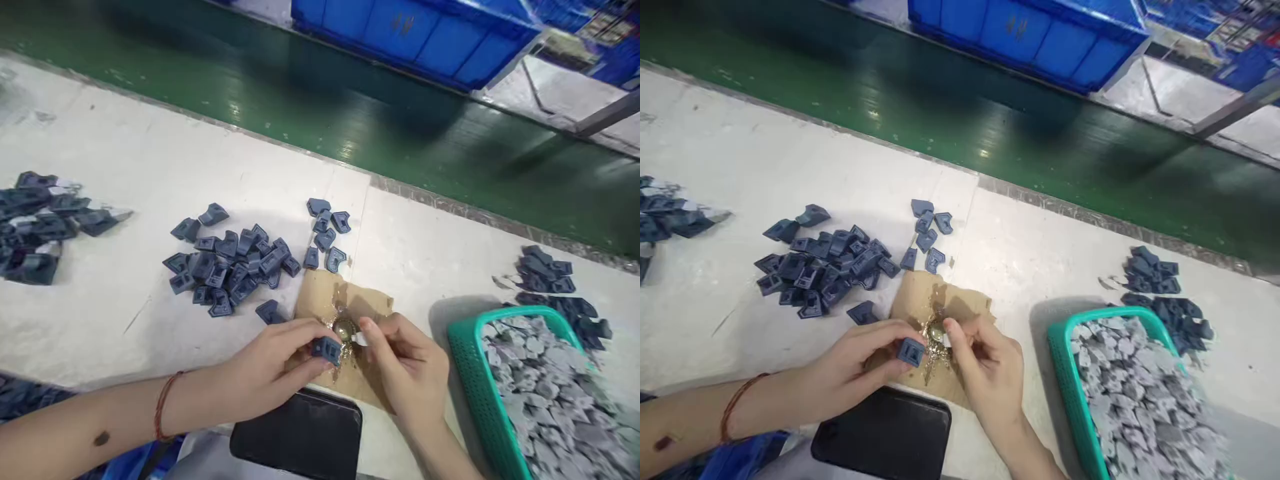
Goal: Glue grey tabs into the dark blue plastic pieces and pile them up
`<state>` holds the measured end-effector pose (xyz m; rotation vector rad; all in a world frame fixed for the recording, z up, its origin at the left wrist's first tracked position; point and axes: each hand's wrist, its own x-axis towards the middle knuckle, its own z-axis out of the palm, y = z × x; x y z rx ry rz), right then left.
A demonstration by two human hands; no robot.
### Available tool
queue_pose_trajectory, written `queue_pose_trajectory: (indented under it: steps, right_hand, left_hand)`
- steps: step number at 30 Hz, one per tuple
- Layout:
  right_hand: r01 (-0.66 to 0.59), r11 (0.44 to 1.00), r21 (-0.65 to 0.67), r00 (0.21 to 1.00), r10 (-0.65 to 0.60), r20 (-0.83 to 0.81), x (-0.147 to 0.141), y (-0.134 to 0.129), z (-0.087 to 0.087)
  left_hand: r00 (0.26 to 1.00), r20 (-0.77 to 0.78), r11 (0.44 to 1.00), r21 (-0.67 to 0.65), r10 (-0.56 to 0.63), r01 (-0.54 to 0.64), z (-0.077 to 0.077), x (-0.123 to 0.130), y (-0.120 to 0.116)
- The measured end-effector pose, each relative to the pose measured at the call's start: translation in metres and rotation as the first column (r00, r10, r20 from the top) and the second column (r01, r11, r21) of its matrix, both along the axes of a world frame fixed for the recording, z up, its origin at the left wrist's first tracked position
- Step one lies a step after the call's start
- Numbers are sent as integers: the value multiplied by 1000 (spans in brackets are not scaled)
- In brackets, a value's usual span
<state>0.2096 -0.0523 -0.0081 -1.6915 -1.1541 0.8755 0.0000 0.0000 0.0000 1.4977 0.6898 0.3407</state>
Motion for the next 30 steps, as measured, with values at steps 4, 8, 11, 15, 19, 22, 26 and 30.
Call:
queue_pose_trajectory:
  steps: [4,8,11,15,19,22,26,30]
  right_hand:
    - [-12,999,-38,984,5,-176,0,4,11]
    - [-92,996,7,979,92,-182,-3,8,19]
    - [-123,990,71,980,132,-146,-6,7,19]
    - [-163,980,117,976,177,-125,-9,5,15]
    - [-183,972,150,977,196,-78,-10,4,15]
    - [-170,976,136,981,181,-69,-12,4,17]
    - [-123,986,113,973,142,-180,-13,4,16]
    - [-52,994,101,950,80,-303,-10,2,11]
  left_hand:
    - [999,-32,1000,4,-26,26,3,1,3]
    - [997,-37,997,36,-70,72,6,0,5]
    - [995,-33,993,64,-94,96,9,0,7]
    - [992,-54,989,89,-117,122,12,1,9]
    - [990,-76,988,88,-122,128,15,2,10]
    - [992,-70,989,90,-107,114,13,1,8]
    - [998,-13,992,112,-53,55,10,1,5]
    - [999,14,999,-4,41,-41,6,2,3]
